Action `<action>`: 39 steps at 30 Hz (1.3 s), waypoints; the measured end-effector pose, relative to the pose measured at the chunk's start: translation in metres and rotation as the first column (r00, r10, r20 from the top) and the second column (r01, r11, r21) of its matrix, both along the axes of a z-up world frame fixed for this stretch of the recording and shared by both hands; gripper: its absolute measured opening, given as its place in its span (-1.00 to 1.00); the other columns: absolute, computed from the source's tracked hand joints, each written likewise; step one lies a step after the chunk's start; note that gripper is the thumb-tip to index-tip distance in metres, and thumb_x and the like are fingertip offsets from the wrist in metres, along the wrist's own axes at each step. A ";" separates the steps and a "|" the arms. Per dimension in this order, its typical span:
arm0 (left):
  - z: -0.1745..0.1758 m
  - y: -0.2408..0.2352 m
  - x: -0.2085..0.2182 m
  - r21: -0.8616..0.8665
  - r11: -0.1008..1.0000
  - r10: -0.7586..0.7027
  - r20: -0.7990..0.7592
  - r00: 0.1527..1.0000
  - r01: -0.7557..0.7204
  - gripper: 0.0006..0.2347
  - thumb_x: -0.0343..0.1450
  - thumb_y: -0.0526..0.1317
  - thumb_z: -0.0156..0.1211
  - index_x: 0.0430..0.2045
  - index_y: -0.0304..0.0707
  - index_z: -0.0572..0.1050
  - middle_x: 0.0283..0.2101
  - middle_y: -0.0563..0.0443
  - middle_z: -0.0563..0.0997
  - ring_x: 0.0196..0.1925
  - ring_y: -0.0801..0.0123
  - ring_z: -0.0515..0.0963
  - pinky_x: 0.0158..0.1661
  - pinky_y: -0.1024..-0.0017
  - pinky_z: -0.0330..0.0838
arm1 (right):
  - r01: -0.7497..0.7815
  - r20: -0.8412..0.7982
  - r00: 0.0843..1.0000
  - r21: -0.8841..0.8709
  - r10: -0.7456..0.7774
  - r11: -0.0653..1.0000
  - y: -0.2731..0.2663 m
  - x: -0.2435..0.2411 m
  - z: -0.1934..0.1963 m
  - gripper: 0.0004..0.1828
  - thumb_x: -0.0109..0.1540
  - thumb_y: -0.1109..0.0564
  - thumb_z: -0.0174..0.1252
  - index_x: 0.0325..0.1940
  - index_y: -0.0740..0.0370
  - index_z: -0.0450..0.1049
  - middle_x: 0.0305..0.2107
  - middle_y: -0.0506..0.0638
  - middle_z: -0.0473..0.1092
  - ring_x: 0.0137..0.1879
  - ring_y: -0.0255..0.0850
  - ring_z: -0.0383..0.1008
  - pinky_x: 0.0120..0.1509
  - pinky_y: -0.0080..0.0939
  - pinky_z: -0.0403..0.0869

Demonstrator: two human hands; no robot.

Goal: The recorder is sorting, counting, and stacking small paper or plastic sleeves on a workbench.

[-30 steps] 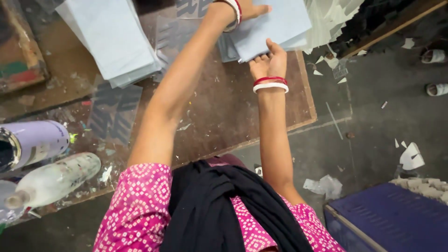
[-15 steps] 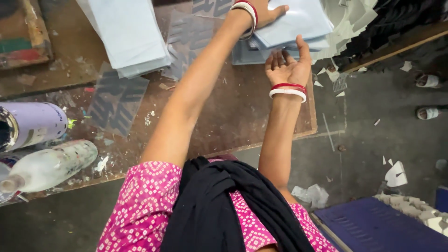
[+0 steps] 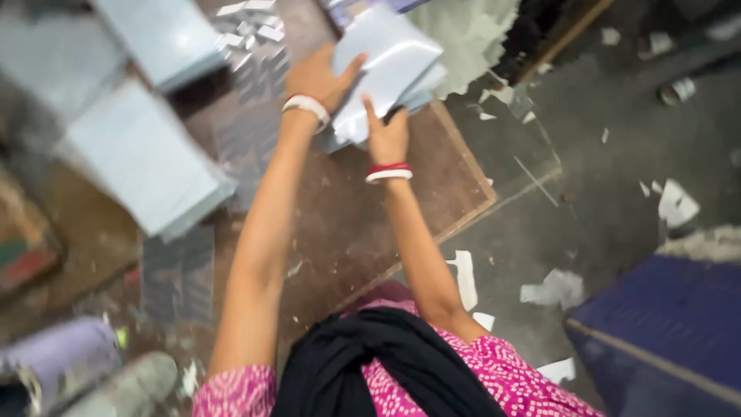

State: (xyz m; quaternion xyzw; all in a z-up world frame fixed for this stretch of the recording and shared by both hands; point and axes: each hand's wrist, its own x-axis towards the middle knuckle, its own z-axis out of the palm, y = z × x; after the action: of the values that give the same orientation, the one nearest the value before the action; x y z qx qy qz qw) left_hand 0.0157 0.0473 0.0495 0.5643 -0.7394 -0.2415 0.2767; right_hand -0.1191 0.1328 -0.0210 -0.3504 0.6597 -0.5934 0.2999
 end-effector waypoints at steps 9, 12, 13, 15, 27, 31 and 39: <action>0.009 0.097 0.014 -0.067 0.994 0.033 -0.538 0.842 -0.081 -0.30 0.59 0.13 0.05 0.46 -0.43 -0.01 0.49 -0.31 0.23 0.53 0.01 0.22 0.46 0.11 0.01 | -0.204 -0.485 0.861 -0.052 0.154 0.978 0.000 -0.026 0.120 -0.33 0.09 -0.29 0.38 -0.07 0.30 0.39 -0.26 0.21 0.53 -0.13 0.09 0.56 -0.05 0.00 0.50; 0.010 0.182 0.029 0.099 0.994 0.060 -0.799 0.598 0.034 -0.25 0.59 0.12 0.05 0.52 -0.35 -0.17 0.55 -0.22 0.16 0.59 0.12 0.15 0.48 0.20 0.07 | -0.432 -0.688 0.644 0.035 0.335 0.901 0.040 -0.034 0.178 -0.38 0.10 -0.25 0.37 -0.02 0.22 0.42 -0.27 0.15 0.52 -0.13 0.07 0.54 -0.08 0.01 0.48; 0.010 0.211 0.037 0.168 0.982 0.100 -0.845 0.525 0.084 -0.23 0.56 0.13 0.05 0.53 -0.30 -0.19 0.53 -0.19 0.17 0.57 0.17 0.15 0.46 0.22 0.11 | -0.489 -0.764 0.508 0.126 0.399 0.863 0.055 -0.030 0.196 -0.40 0.09 -0.25 0.37 0.01 0.18 0.44 -0.31 0.12 0.52 -0.15 0.07 0.52 -0.10 0.04 0.46; -0.009 0.256 0.049 0.241 0.965 0.182 -0.902 0.392 0.106 -0.24 0.55 0.15 0.03 0.55 -0.23 -0.18 0.54 -0.15 0.16 0.55 0.16 0.18 0.39 0.23 0.19 | -0.585 -0.781 0.395 0.192 0.483 0.788 0.096 -0.024 0.207 -0.40 0.09 -0.22 0.35 0.03 0.19 0.43 -0.33 0.14 0.46 -0.17 0.10 0.49 -0.13 0.07 0.44; -0.118 0.378 0.064 0.555 0.795 0.593 -0.797 -0.118 0.245 -0.50 0.48 -0.08 0.15 0.32 -0.09 0.16 0.26 -0.02 0.36 0.28 0.23 0.42 0.19 0.05 0.43 | -0.767 -0.678 -0.234 0.569 0.696 0.296 0.203 0.032 0.145 -0.49 0.04 -0.12 0.33 -0.10 0.21 0.39 -0.43 0.06 0.47 -0.13 0.08 0.44 -0.19 0.10 0.45; -0.185 0.371 0.071 0.480 0.870 0.451 -0.867 0.212 0.110 -0.48 0.52 0.03 0.13 0.30 -0.26 0.22 0.21 -0.07 0.46 0.16 0.27 0.51 0.12 0.29 0.51 | -0.741 -0.793 -0.239 0.522 0.560 0.423 0.211 0.045 0.149 -0.42 -0.02 -0.11 0.36 -0.04 0.21 0.41 -0.43 0.08 0.46 -0.16 0.02 0.46 -0.13 0.12 0.47; -0.221 0.411 0.092 0.691 0.710 0.561 -0.670 0.487 0.133 -0.57 0.48 0.02 0.19 0.00 -0.45 0.52 -0.19 -0.09 0.71 -0.21 0.35 0.68 -0.18 0.39 0.61 | -0.511 -0.714 -0.229 0.667 0.662 0.543 0.193 0.066 0.056 -0.20 0.02 -0.11 0.36 0.18 0.38 0.24 -0.08 0.25 0.40 0.01 0.14 0.47 -0.10 0.07 0.51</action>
State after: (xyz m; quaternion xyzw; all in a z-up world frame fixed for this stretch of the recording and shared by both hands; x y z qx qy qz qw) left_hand 0.1077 0.4579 -0.1719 0.5245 -0.2832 -0.6901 0.4104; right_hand -0.0534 0.3262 0.0354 -0.8816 0.4645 0.0343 0.0763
